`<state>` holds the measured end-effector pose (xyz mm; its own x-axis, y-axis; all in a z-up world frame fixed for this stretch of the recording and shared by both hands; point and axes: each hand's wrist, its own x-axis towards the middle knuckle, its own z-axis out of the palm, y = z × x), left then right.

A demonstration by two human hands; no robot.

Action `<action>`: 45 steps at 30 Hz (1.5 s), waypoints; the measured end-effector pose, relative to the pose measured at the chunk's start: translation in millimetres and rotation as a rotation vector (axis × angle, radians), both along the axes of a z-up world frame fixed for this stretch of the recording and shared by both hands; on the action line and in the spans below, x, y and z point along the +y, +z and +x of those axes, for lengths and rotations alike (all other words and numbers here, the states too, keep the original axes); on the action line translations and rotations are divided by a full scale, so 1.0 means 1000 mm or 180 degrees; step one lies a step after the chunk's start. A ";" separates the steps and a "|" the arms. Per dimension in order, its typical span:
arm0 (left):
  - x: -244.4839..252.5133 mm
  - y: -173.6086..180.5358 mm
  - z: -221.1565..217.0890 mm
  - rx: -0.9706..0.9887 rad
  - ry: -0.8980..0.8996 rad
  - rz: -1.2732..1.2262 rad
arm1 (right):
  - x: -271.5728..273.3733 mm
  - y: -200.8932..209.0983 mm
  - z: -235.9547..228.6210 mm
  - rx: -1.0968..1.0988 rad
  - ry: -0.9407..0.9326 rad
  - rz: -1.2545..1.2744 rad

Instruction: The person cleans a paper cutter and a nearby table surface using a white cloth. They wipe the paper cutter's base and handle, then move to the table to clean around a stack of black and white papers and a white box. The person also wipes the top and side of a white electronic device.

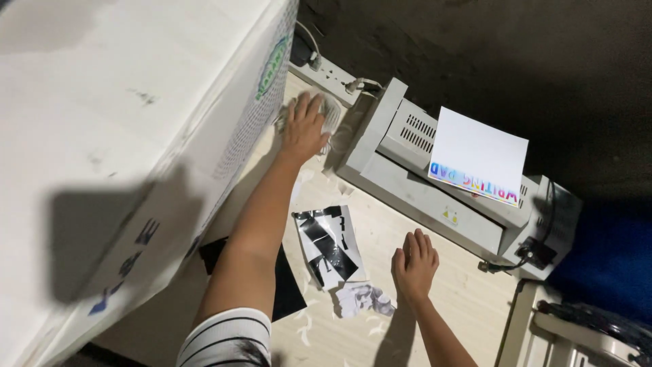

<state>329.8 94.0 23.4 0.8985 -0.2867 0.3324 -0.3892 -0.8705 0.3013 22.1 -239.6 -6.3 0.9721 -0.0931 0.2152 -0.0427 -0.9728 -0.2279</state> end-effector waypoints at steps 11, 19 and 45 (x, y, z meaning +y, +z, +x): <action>0.018 -0.005 -0.041 0.0804 -0.1363 -0.0427 | -0.001 0.000 0.005 0.0157 -0.0089 0.0028; -0.042 -0.004 0.026 0.0305 -0.0703 -0.0986 | -0.001 -0.003 0.003 0.0213 -0.0143 -0.0101; -0.001 -0.003 0.003 0.0580 0.0097 -0.0417 | -0.005 -0.005 0.001 0.0290 -0.0087 -0.0162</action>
<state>333.3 93.5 20.5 0.9547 -0.2235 0.1965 -0.2922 -0.8298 0.4755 23.5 -244.6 -11.4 0.9851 -0.1111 0.1311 -0.0877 -0.9812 -0.1721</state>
